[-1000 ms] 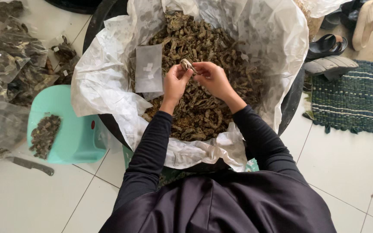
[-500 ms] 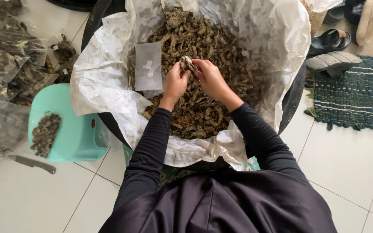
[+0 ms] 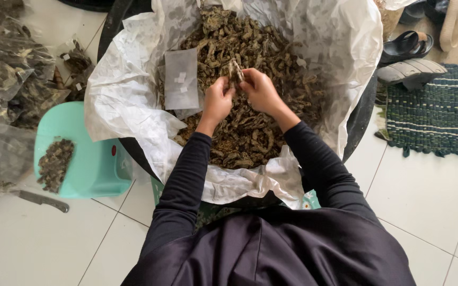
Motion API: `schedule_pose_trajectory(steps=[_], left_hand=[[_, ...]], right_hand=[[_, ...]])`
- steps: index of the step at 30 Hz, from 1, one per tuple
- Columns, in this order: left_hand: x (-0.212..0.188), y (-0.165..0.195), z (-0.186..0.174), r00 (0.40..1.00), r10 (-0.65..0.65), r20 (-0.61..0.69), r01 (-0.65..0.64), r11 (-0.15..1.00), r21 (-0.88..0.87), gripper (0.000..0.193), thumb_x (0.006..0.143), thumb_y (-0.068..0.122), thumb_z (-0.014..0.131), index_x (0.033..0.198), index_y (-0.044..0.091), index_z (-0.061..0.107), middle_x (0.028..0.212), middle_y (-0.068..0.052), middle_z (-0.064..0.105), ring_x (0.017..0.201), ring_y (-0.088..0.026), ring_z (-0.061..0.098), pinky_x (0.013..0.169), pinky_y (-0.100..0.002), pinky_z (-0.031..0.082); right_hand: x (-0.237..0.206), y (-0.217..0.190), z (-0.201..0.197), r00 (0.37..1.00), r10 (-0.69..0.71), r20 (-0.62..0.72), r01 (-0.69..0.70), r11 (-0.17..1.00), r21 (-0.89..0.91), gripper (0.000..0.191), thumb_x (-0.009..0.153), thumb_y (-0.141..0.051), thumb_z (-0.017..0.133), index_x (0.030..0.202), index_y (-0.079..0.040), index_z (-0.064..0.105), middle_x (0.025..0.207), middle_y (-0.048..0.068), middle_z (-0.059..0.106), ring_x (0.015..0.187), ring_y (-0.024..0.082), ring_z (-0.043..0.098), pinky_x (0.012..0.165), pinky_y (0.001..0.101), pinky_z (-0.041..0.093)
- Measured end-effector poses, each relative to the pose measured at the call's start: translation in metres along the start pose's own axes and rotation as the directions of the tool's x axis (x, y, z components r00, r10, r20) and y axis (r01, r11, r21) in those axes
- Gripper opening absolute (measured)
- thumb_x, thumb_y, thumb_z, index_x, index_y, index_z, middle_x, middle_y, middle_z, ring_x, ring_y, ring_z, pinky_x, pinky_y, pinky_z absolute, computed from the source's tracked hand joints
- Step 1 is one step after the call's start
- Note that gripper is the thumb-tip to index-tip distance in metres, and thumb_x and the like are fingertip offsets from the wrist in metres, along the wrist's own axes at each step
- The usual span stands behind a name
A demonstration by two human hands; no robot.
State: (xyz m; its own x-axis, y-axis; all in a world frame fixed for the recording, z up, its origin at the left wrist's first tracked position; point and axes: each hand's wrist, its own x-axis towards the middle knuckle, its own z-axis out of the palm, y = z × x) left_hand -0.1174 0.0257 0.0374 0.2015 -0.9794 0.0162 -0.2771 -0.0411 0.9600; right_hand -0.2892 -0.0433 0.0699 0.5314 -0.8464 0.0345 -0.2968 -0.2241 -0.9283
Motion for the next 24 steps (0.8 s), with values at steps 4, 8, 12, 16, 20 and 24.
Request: schedule_pose_trajectory(steps=[4,8,12,16,20,24], left_hand=[[0.003,-0.016,-0.015,0.999,-0.046,0.013,0.048,0.94,-0.339,0.03,0.104,0.013,0.055,0.13,0.002,0.064,0.115,-0.011,0.076,0.106,-0.022,0.077,0.096,-0.041,0.065],[0.001,-0.005,-0.01,0.998,-0.033,-0.048,0.04,0.987,0.158,0.056,0.098,0.018,0.076,0.141,-0.003,0.047,0.13,-0.021,0.056,0.111,-0.028,0.063,0.093,-0.044,0.056],[0.0,0.013,0.003,0.991,0.106,-0.08,-0.126,0.938,-0.323,0.048,0.099,0.015,0.072,0.141,0.001,0.055,0.126,-0.014,0.068,0.112,-0.02,0.07,0.097,-0.036,0.06],[-0.001,0.014,-0.001,0.991,0.094,-0.1,-0.125,0.916,-0.382,0.035,0.098,0.018,0.072,0.128,0.001,0.069,0.115,-0.011,0.077,0.102,-0.016,0.073,0.089,-0.03,0.061],[-0.003,0.007,-0.004,0.997,-0.008,-0.083,-0.019,0.948,-0.317,0.032,0.095,0.017,0.077,0.12,-0.002,0.069,0.105,-0.007,0.076,0.092,-0.014,0.073,0.081,-0.028,0.063],[-0.011,0.004,-0.002,0.993,-0.121,-0.002,0.121,0.991,0.05,0.034,0.093,0.024,0.08,0.113,-0.003,0.07,0.103,-0.011,0.077,0.091,-0.019,0.074,0.084,-0.033,0.061]], right_hand=[[0.004,-0.012,-0.028,0.996,0.035,-0.081,-0.018,0.98,0.196,0.021,0.105,-0.007,0.058,0.125,-0.002,0.063,0.112,0.011,0.073,0.1,0.016,0.07,0.093,0.0311,0.06],[0.0,-0.023,-0.04,0.995,0.099,-0.024,-0.094,0.983,0.159,0.034,0.09,-0.008,0.073,0.121,-0.004,0.061,0.105,0.008,0.072,0.087,0.013,0.072,0.079,0.0288,0.065],[-0.01,-0.028,-0.023,0.996,-0.01,0.089,0.008,1.0,0.017,0.033,0.087,-0.009,0.081,0.116,-0.002,0.065,0.098,0.007,0.071,0.08,0.011,0.067,0.071,0.0267,0.059],[-0.01,-0.025,-0.011,0.989,-0.037,0.145,0.014,0.988,0.153,0.016,0.094,-0.009,0.078,0.107,-0.003,0.071,0.092,0.001,0.071,0.081,0.006,0.065,0.074,0.0239,0.056],[-0.001,-0.014,-0.011,0.993,0.024,-0.119,-0.046,0.982,-0.185,0.021,0.086,-0.012,0.086,0.092,0.0,0.07,0.082,0.004,0.072,0.071,0.008,0.062,0.065,0.0269,0.052],[0.002,0.003,-0.016,0.999,0.039,0.027,-0.025,0.919,-0.394,0.026,0.087,-0.019,0.085,0.1,-0.001,0.072,0.089,0.008,0.073,0.077,0.017,0.067,0.069,0.0337,0.055]])
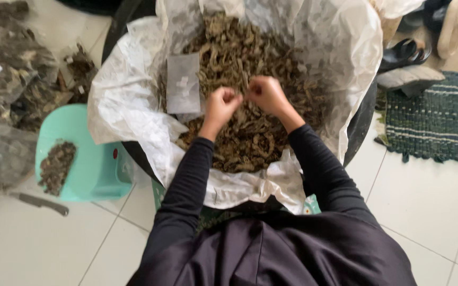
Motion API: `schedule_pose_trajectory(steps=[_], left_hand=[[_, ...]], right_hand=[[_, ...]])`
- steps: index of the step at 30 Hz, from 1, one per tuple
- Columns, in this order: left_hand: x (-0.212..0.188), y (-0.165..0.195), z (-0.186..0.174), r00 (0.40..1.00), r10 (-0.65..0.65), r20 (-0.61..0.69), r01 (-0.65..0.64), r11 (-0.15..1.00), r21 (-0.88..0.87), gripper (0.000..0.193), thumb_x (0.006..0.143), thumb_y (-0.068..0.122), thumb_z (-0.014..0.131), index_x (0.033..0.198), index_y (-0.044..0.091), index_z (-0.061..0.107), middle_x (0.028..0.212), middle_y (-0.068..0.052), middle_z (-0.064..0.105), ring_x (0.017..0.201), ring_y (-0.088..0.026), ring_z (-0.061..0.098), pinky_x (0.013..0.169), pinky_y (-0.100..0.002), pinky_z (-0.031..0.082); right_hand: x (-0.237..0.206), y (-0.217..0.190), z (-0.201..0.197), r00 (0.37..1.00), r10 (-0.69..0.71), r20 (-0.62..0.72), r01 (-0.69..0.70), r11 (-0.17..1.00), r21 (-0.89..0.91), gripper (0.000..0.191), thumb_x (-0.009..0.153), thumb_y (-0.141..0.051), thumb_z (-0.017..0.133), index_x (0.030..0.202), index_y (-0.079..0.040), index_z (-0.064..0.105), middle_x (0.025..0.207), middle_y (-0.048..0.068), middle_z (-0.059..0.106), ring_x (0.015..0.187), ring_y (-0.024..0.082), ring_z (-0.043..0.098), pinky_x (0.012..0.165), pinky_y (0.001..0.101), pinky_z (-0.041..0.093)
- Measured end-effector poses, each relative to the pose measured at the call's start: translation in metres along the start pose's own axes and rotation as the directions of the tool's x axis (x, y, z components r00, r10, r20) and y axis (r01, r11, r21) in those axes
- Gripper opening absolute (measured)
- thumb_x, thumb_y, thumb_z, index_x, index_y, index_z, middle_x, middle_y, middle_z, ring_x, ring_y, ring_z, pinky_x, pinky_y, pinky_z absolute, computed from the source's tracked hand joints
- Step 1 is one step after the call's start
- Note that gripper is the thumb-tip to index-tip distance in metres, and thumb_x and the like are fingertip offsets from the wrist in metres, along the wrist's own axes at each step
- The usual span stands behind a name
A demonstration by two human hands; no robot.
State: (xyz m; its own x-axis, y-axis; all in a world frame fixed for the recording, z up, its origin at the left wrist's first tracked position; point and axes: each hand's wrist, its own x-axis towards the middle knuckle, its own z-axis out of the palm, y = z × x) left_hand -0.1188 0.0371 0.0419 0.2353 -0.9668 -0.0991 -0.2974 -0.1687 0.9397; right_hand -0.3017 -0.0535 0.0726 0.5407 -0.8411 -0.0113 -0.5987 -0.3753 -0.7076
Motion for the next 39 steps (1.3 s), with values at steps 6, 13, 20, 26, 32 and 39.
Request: schedule_pose_trajectory(steps=[6,13,20,26,32,39], left_hand=[[-0.004,0.018,-0.016,0.999,0.05,-0.007,-0.04,0.877,0.479,0.064,0.089,0.028,0.08,0.139,0.004,0.049,0.14,-0.018,0.052,0.114,-0.037,0.059,0.09,-0.05,0.052],[0.009,0.027,-0.039,0.975,-0.123,-0.184,0.205,0.817,0.539,0.025,0.111,0.039,0.063,0.117,0.015,0.067,0.113,-0.004,0.072,0.119,-0.024,0.064,0.107,-0.047,0.048],[0.015,0.021,-0.046,0.878,0.259,-0.402,0.048,0.788,0.613,0.045,0.096,0.016,0.064,0.141,0.014,0.058,0.141,-0.012,0.056,0.123,-0.03,0.054,0.104,-0.055,0.036],[0.026,0.011,-0.041,0.92,0.061,-0.387,-0.02,0.994,0.11,0.059,0.099,0.032,0.07,0.146,0.007,0.045,0.144,-0.016,0.051,0.132,-0.035,0.052,0.107,-0.048,0.046],[0.04,-0.008,-0.039,0.85,0.357,-0.387,-0.444,0.881,-0.162,0.099,0.089,0.029,0.085,0.157,0.0,0.018,0.147,-0.023,0.038,0.132,-0.038,0.049,0.106,-0.05,0.049],[0.005,0.004,-0.029,0.97,0.14,0.197,0.127,0.399,-0.908,0.081,0.094,0.009,0.067,0.162,0.013,0.023,0.133,-0.012,0.057,0.117,-0.026,0.062,0.093,-0.045,0.06]], right_hand=[[0.036,0.003,0.006,0.982,-0.126,-0.139,0.099,0.978,-0.182,0.048,0.085,-0.023,0.086,0.122,-0.002,0.066,0.112,0.021,0.065,0.103,0.039,0.063,0.084,0.0471,0.052],[0.196,-0.059,0.036,0.821,-0.507,-0.261,0.364,0.818,-0.446,0.047,0.089,-0.001,0.064,0.135,-0.004,0.06,0.127,0.018,0.062,0.116,0.04,0.06,0.095,0.048,0.051],[0.246,-0.083,0.073,0.809,-0.532,-0.248,0.173,0.62,-0.766,0.03,0.091,-0.007,0.066,0.121,-0.007,0.061,0.112,0.017,0.062,0.108,0.038,0.063,0.093,0.0521,0.053],[0.197,-0.062,0.062,0.789,-0.454,-0.414,0.285,0.867,-0.408,0.053,0.077,0.004,0.072,0.128,-0.006,0.061,0.107,0.015,0.066,0.085,0.034,0.066,0.067,0.0436,0.054],[0.089,-0.04,0.004,0.972,-0.179,0.149,-0.01,0.606,0.795,0.046,0.095,-0.002,0.076,0.137,-0.006,0.058,0.1,0.0,0.071,0.093,0.008,0.067,0.083,0.0247,0.056],[0.005,-0.033,-0.007,0.99,-0.136,-0.049,0.133,0.722,0.679,0.027,0.104,-0.009,0.076,0.127,0.003,0.068,0.113,0.004,0.071,0.099,0.011,0.066,0.087,0.0266,0.057]])
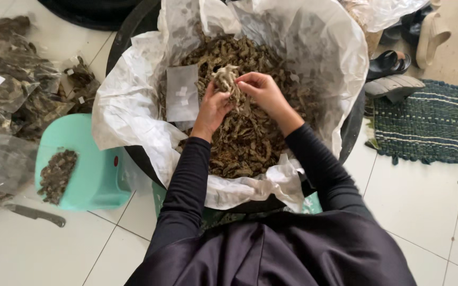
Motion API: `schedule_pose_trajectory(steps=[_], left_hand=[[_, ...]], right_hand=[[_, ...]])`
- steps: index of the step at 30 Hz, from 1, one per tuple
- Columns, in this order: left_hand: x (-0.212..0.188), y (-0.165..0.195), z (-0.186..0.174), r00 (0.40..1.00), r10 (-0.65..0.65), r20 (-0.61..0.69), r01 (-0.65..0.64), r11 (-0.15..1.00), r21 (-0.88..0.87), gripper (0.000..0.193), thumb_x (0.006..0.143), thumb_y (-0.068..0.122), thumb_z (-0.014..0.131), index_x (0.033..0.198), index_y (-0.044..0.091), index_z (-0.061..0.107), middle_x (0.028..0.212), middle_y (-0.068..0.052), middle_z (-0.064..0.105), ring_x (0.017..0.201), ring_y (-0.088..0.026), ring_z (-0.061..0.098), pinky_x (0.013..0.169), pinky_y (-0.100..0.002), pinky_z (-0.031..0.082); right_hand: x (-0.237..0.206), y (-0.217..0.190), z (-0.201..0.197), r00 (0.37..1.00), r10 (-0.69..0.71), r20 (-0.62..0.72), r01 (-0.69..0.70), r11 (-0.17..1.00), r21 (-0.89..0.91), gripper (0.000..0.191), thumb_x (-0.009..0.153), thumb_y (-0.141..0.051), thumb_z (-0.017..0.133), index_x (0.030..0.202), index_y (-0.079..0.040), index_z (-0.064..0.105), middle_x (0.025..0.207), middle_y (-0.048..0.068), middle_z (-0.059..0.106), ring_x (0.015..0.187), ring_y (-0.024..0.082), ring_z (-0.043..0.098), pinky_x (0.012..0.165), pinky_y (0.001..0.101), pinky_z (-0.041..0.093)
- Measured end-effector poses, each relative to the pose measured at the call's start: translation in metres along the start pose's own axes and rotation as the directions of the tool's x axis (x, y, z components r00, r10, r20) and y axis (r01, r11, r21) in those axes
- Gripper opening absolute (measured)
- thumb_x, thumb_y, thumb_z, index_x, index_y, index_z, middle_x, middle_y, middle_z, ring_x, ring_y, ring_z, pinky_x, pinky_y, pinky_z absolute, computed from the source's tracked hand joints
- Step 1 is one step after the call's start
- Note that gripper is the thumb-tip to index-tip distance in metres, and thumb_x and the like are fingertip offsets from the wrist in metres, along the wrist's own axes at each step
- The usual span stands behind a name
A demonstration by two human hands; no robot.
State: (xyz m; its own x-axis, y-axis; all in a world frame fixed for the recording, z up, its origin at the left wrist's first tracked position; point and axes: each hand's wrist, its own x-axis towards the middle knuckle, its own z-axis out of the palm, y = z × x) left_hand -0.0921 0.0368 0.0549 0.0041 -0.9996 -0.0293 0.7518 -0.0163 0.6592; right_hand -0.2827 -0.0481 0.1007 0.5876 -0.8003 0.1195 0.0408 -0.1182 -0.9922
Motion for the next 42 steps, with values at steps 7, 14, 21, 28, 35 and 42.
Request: schedule_pose_trajectory(steps=[7,14,21,28,35,42], left_hand=[[-0.01,-0.003,0.008,0.996,-0.092,-0.004,0.091,0.995,-0.033,0.066,0.097,0.029,0.064,0.153,0.014,0.032,0.127,-0.006,0.062,0.117,-0.02,0.064,0.094,-0.046,0.061],[-0.002,-0.043,-0.002,0.931,0.2,-0.306,0.153,0.547,0.823,0.066,0.095,0.044,0.071,0.142,0.004,0.048,0.132,-0.016,0.062,0.118,-0.029,0.064,0.095,-0.044,0.054],[0.007,-0.059,-0.028,0.89,0.164,-0.425,0.307,0.473,0.826,0.06,0.097,0.044,0.068,0.133,-0.001,0.057,0.128,-0.02,0.07,0.116,-0.031,0.07,0.094,-0.042,0.054],[0.007,-0.052,-0.025,0.897,0.004,-0.441,0.403,0.397,0.824,0.052,0.104,0.036,0.057,0.139,-0.001,0.046,0.12,-0.02,0.066,0.106,-0.033,0.067,0.081,-0.042,0.052],[0.013,-0.031,-0.022,0.973,0.003,-0.232,0.104,0.888,0.448,0.051,0.102,0.027,0.054,0.143,0.006,0.033,0.134,-0.008,0.053,0.123,-0.023,0.058,0.096,-0.042,0.061],[0.011,-0.043,-0.01,0.963,0.15,-0.224,-0.012,0.855,0.519,0.062,0.099,0.025,0.072,0.145,0.002,0.036,0.13,-0.014,0.061,0.116,-0.022,0.064,0.096,-0.037,0.059]], right_hand=[[-0.032,0.007,0.026,0.993,-0.082,-0.088,0.046,0.937,-0.346,0.039,0.093,-0.014,0.079,0.128,-0.008,0.061,0.117,0.007,0.064,0.098,0.018,0.069,0.081,0.0311,0.063],[-0.033,0.045,0.045,0.977,0.018,-0.213,-0.101,0.915,-0.39,0.03,0.098,-0.014,0.068,0.126,-0.006,0.061,0.114,0.011,0.072,0.102,0.024,0.073,0.083,0.0396,0.06],[-0.033,0.07,0.057,0.973,-0.226,-0.04,0.119,0.646,-0.754,0.03,0.097,-0.001,0.06,0.123,0.004,0.047,0.107,0.028,0.063,0.097,0.048,0.064,0.079,0.0518,0.053],[-0.018,0.058,0.04,0.991,0.066,-0.121,-0.127,0.773,-0.622,0.016,0.106,-0.008,0.051,0.117,0.003,0.047,0.108,0.023,0.066,0.091,0.037,0.069,0.074,0.0474,0.058],[-0.004,0.051,-0.014,0.949,0.013,-0.315,-0.143,0.909,-0.392,0.021,0.108,-0.011,0.055,0.126,0.0,0.058,0.119,0.015,0.071,0.104,0.023,0.069,0.086,0.036,0.056],[-0.023,0.04,0.021,0.991,0.096,-0.095,-0.123,0.929,-0.348,0.039,0.1,-0.021,0.066,0.135,-0.004,0.059,0.115,0.01,0.072,0.093,0.015,0.07,0.078,0.0289,0.06]])
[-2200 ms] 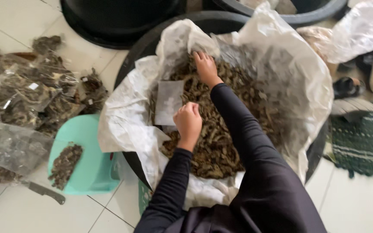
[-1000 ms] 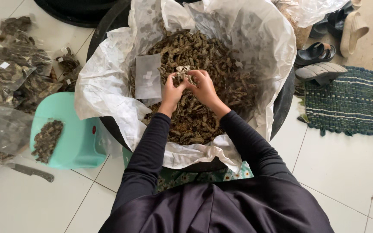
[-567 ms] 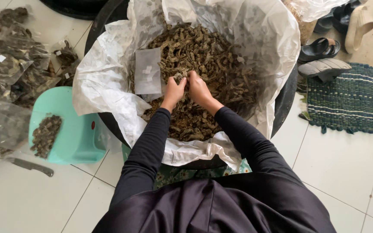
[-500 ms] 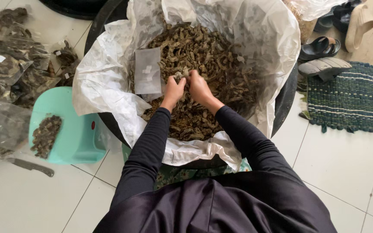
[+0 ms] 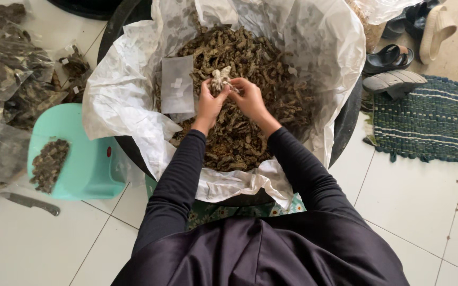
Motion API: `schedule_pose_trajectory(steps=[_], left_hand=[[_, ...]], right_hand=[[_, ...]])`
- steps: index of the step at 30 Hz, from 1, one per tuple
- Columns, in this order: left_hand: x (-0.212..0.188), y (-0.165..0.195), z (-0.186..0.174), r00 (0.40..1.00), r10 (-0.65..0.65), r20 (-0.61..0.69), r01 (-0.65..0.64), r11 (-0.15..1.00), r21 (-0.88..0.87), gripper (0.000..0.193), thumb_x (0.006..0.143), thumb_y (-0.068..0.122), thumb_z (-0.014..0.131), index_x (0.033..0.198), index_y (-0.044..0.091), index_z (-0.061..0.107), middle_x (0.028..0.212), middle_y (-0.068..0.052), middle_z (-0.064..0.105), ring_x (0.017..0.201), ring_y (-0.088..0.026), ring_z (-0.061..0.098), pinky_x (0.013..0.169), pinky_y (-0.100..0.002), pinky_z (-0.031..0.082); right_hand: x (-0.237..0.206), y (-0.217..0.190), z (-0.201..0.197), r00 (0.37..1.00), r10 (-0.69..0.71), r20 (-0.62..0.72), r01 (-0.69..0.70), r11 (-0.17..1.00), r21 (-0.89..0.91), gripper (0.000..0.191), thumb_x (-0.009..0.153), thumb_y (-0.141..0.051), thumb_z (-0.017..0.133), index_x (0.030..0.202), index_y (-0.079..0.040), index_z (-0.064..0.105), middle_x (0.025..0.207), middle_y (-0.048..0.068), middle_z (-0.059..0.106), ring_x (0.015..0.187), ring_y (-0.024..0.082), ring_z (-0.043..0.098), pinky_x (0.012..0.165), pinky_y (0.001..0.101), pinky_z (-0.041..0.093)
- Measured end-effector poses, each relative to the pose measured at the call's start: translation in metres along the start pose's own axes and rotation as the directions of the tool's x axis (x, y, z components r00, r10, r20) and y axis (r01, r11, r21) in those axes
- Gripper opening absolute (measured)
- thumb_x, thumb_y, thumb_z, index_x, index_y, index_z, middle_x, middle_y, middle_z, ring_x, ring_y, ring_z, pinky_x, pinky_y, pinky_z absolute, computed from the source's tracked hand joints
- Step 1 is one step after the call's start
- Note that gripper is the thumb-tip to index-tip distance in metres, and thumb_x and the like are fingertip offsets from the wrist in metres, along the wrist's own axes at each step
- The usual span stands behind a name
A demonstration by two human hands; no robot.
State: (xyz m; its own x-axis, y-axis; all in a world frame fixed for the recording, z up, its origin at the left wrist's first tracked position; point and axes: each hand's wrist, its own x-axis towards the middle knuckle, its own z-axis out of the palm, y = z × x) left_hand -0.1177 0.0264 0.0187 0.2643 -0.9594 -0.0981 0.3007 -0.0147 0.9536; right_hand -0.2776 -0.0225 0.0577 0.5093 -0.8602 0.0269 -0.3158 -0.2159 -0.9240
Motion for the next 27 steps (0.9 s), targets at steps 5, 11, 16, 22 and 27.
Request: schedule_pose_trajectory(steps=[5,11,16,22,27], left_hand=[[-0.003,-0.001,-0.006,0.998,0.065,-0.008,-0.063,0.986,0.157,0.064,0.097,0.023,0.074,0.148,0.004,0.04,0.125,-0.013,0.063,0.106,-0.019,0.065,0.09,-0.034,0.057],[0.004,-0.007,-0.008,1.0,-0.018,-0.017,0.017,0.995,-0.098,0.071,0.099,0.032,0.073,0.149,0.003,0.032,0.134,-0.013,0.055,0.117,-0.02,0.061,0.098,-0.037,0.056],[-0.002,0.006,-0.005,0.989,-0.106,-0.105,0.13,0.959,0.253,0.064,0.101,0.046,0.064,0.138,-0.003,0.049,0.129,-0.018,0.066,0.113,-0.026,0.068,0.09,-0.041,0.06],[-0.01,0.021,-0.013,1.0,0.008,0.02,-0.018,0.815,0.58,0.058,0.101,0.042,0.059,0.138,-0.001,0.049,0.118,-0.018,0.071,0.102,-0.026,0.073,0.083,-0.04,0.057],[-0.008,0.023,-0.013,0.995,0.08,0.055,-0.097,0.806,0.584,0.055,0.106,0.039,0.058,0.14,-0.003,0.048,0.112,-0.016,0.07,0.096,-0.023,0.068,0.08,-0.038,0.054]], right_hand=[[0.016,0.013,0.002,0.972,0.13,-0.194,-0.051,0.929,0.367,0.034,0.106,-0.022,0.065,0.126,0.004,0.074,0.107,0.015,0.078,0.083,0.017,0.066,0.07,0.0315,0.054],[0.018,0.016,-0.03,0.925,-0.292,-0.244,0.246,0.948,-0.203,0.056,0.098,-0.02,0.073,0.144,0.004,0.05,0.133,0.026,0.058,0.12,0.034,0.058,0.096,0.0418,0.051],[-0.008,-0.027,-0.008,0.912,-0.402,0.081,0.406,0.853,-0.329,0.083,0.079,-0.017,0.088,0.15,-0.002,0.047,0.146,0.024,0.053,0.131,0.038,0.054,0.105,0.0434,0.049],[-0.01,-0.051,-0.013,0.949,-0.257,0.181,0.302,0.905,-0.3,0.049,0.089,-0.016,0.083,0.136,-0.014,0.069,0.127,0.011,0.073,0.103,0.025,0.074,0.085,0.0376,0.063],[-0.012,-0.038,-0.006,0.767,-0.641,-0.02,0.531,0.653,-0.54,0.021,0.095,-0.005,0.07,0.115,-0.006,0.07,0.122,0.018,0.073,0.095,0.028,0.075,0.078,0.0344,0.063]])
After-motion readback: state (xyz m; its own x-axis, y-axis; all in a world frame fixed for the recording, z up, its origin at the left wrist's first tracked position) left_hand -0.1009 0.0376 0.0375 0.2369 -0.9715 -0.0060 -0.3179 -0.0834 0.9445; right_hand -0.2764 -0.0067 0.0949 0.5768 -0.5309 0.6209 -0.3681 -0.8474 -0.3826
